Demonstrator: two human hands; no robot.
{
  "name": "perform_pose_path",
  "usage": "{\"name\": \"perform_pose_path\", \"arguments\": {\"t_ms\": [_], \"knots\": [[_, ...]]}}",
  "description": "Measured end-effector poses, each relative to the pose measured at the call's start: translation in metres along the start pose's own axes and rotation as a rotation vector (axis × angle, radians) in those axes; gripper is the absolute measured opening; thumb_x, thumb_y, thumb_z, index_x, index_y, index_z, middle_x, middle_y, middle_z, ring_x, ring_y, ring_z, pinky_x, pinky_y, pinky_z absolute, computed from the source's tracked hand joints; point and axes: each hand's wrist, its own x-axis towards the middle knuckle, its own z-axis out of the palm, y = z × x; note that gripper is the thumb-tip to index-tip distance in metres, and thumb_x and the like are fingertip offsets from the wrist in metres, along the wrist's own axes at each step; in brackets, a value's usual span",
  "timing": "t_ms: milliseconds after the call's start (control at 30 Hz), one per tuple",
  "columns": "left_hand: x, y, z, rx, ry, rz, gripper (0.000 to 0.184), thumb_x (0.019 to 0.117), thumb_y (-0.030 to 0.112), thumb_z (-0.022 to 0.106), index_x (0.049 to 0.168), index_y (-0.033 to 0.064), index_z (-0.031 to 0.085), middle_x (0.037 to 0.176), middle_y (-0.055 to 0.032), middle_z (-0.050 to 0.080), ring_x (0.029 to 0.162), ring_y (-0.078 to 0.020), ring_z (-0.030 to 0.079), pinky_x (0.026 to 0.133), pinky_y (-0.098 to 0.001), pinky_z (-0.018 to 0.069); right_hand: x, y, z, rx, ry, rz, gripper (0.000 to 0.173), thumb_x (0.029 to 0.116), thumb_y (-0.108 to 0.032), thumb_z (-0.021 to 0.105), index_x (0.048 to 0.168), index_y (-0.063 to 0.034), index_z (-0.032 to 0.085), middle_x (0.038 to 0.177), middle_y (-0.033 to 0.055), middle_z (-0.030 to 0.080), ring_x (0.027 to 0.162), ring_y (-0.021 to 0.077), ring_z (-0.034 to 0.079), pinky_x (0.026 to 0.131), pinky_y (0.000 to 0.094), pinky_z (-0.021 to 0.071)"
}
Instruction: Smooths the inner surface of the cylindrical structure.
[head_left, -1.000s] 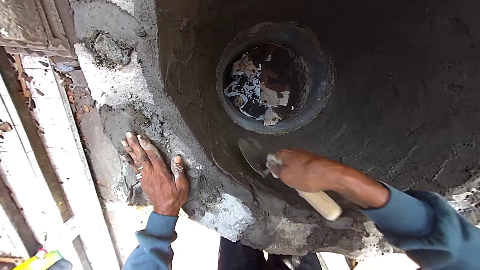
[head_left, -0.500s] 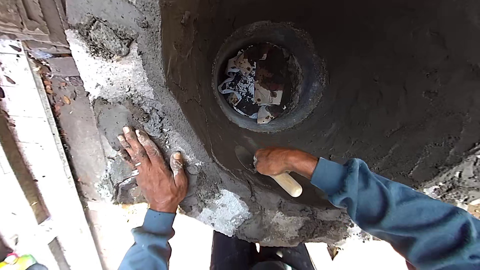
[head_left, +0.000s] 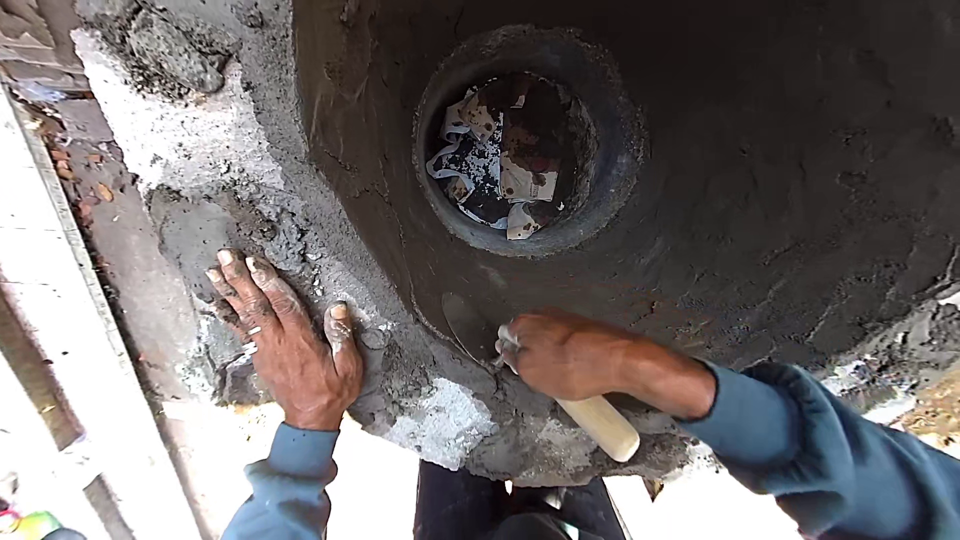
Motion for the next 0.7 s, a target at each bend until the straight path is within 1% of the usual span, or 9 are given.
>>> {"name": "perform_pose_path", "arguments": {"t_ms": [33,100,167,233,333,433,533,633,700], "knots": [[0.000,0.000,0.000,-0.001,0.001,-0.001,0.092,0.1010,0.062,0.022,0.158,-0.0107,0.019,0.165,-0.0337,0.014,0.155,-0.0494,0.012,0.124,-0.0636,0.0093,0.000,0.001,0.003,-0.063,-0.013,0.014,0.034,0.1109,-0.028,0.040,0.096,-0.0040,0.059,0.083,0.0126,0.056,0.078,0.0274,0.059,0.068,0.0473,0.0464],[0.000,0.001,-0.001,0.004,-0.002,-0.001,0.091,0.1012,0.061,0.022,0.158,-0.0104,0.019,0.165,-0.0338,0.014,0.155,-0.0493,0.013,0.124,-0.0645,0.0096,0.002,0.011,0.007,-0.151,-0.052,0.050,0.034,0.1099,-0.028,0.042,0.097,-0.0022,0.060,0.089,0.0169,0.059,0.087,0.0333,0.062,0.073,0.0530,0.0470],[-0.001,0.000,0.000,0.003,0.004,0.007,0.091,0.1017,0.061,0.021,0.158,-0.0108,0.020,0.164,-0.0344,0.015,0.154,-0.0505,0.014,0.124,-0.0646,0.0109,0.003,0.026,0.006,-0.221,-0.096,0.110,0.032,0.1075,-0.026,0.047,0.097,0.0006,0.061,0.092,0.0208,0.062,0.092,0.0384,0.063,0.075,0.0582,0.0472],[-0.001,0.000,0.000,0.004,0.004,0.006,0.094,0.1011,0.064,0.020,0.158,-0.0107,0.019,0.164,-0.0344,0.015,0.154,-0.0513,0.014,0.124,-0.0644,0.0119,0.007,0.042,0.001,-0.281,-0.123,0.197,0.030,0.1042,-0.024,0.052,0.096,0.0022,0.062,0.093,0.0235,0.063,0.092,0.0410,0.064,0.074,0.0614,0.0473],[-0.001,0.000,0.000,-0.001,0.010,0.009,0.095,0.1005,0.065,0.020,0.157,-0.0121,0.020,0.163,-0.0362,0.017,0.153,-0.0519,0.015,0.124,-0.0646,0.0114,0.022,0.052,-0.014,-0.175,0.000,0.232,0.028,0.1047,-0.023,0.050,0.095,-0.0001,0.062,0.086,0.0187,0.061,0.082,0.0340,0.062,0.071,0.0548,0.0474],[0.000,0.001,-0.001,-0.002,0.010,-0.003,0.096,0.1002,0.066,0.019,0.156,-0.0125,0.022,0.163,-0.0368,0.018,0.153,-0.0516,0.016,0.124,-0.0632,0.0121,0.058,0.039,-0.028,-0.006,0.159,0.055,0.031,0.1091,-0.025,0.044,0.094,-0.0045,0.063,0.078,0.0109,0.057,0.069,0.0228,0.057,0.064,0.0432,0.0465],[0.001,0.001,-0.002,0.000,0.000,-0.004,0.097,0.0997,0.066,0.021,0.157,-0.0129,0.021,0.163,-0.0375,0.017,0.153,-0.0516,0.015,0.124,-0.0627,0.0117,0.099,0.024,-0.036,0.107,0.225,-0.092,0.030,0.1073,-0.025,0.046,0.093,-0.0063,0.064,0.075,0.0104,0.059,0.065,0.0227,0.059,0.061,0.0440,0.0482],[0.000,0.001,-0.002,0.004,-0.008,0.001,0.099,0.1002,0.067,0.019,0.156,-0.0144,0.019,0.162,-0.0385,0.016,0.153,-0.0528,0.014,0.125,-0.0638,0.0088,0.117,0.022,-0.033,0.115,0.183,-0.106,0.030,0.1042,-0.023,0.049,0.082,-0.0075,0.062,0.067,0.0071,0.056,0.058,0.0187,0.055,0.056,0.0401,0.0442],[0.000,-0.001,-0.002,0.004,-0.005,0.008,0.097,0.1003,0.065,0.020,0.156,-0.0144,0.019,0.162,-0.0383,0.016,0.153,-0.0527,0.014,0.125,-0.0640,0.0083,0.112,0.026,-0.026,0.022,0.130,-0.056,0.027,0.1041,-0.020,0.051,0.085,-0.0048,0.062,0.074,0.0106,0.057,0.066,0.0234,0.057,0.061,0.0455,0.0446]]}}
